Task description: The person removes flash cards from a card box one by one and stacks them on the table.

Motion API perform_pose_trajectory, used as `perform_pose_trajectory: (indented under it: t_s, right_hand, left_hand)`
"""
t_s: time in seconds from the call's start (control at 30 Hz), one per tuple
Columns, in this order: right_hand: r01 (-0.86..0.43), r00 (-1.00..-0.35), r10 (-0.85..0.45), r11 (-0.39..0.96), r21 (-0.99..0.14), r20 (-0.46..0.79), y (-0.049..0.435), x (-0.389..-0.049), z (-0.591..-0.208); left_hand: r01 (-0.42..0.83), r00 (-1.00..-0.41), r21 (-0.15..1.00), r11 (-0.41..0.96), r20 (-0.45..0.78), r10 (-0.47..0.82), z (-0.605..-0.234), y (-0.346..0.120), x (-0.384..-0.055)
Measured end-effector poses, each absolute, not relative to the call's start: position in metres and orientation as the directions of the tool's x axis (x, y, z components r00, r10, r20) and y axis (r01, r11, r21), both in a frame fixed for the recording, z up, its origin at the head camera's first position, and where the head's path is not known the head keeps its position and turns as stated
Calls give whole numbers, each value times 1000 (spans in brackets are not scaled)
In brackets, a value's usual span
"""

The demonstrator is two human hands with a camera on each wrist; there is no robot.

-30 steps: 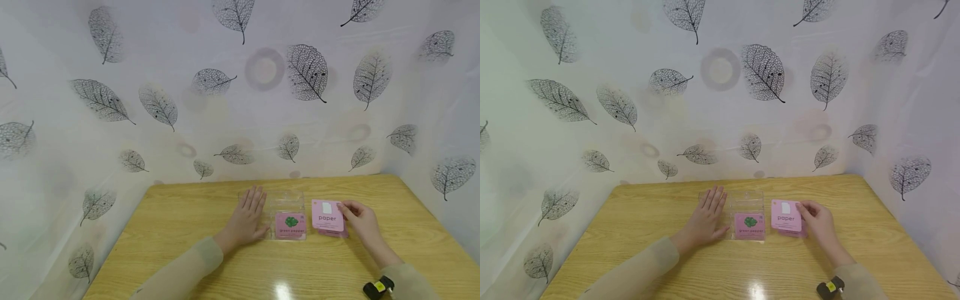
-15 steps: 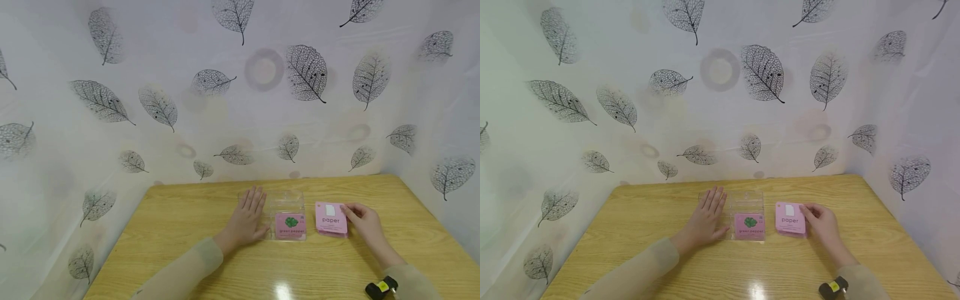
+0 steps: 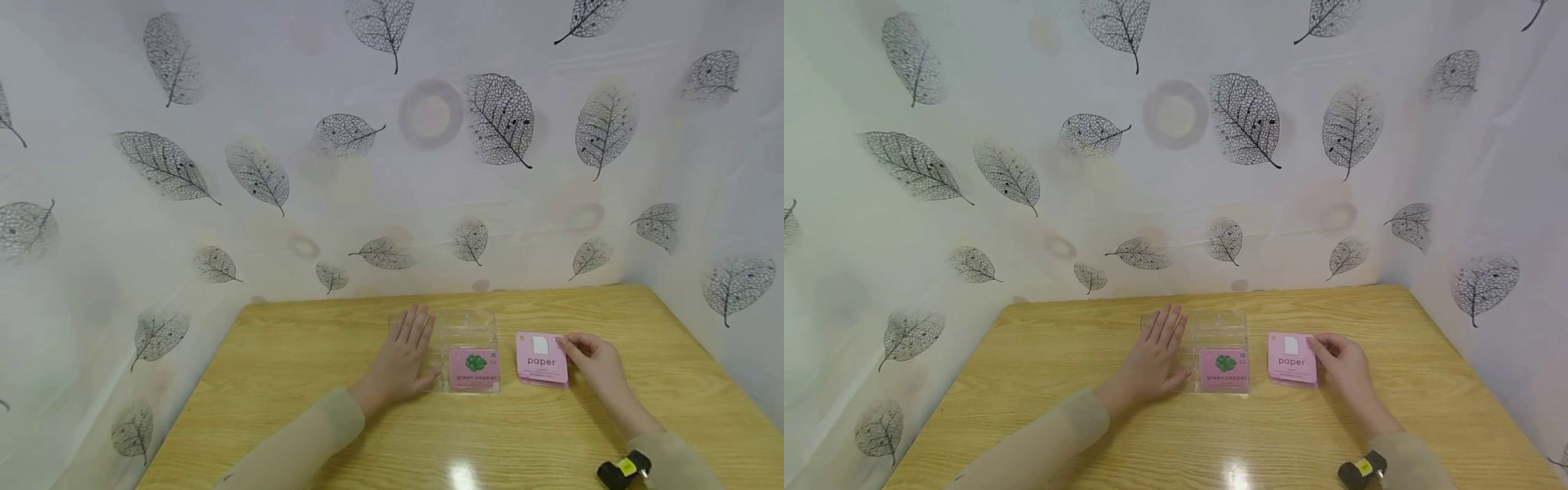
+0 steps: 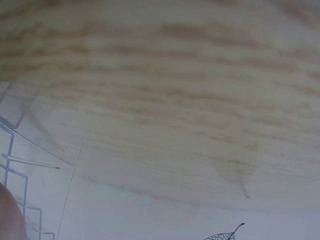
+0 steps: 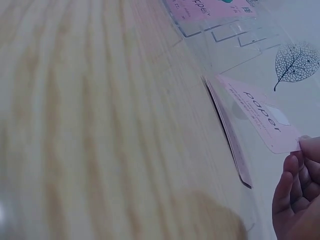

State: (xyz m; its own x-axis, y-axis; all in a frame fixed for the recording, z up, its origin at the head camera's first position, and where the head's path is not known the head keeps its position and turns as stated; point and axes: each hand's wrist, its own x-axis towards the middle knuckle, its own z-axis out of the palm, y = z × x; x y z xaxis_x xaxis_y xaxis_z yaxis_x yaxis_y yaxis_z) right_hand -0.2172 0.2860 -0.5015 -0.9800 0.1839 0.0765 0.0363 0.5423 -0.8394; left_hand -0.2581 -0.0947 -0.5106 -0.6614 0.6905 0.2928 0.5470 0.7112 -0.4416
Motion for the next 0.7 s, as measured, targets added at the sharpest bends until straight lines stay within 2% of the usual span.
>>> perform_pose_trajectory:
  t_s: [0.7]
  right_hand:
    - [78,-984,175,558,-826,25,290,-221,-506]
  left_hand:
    - [533,-625,-470,704,343,702,-513,-95,-259]
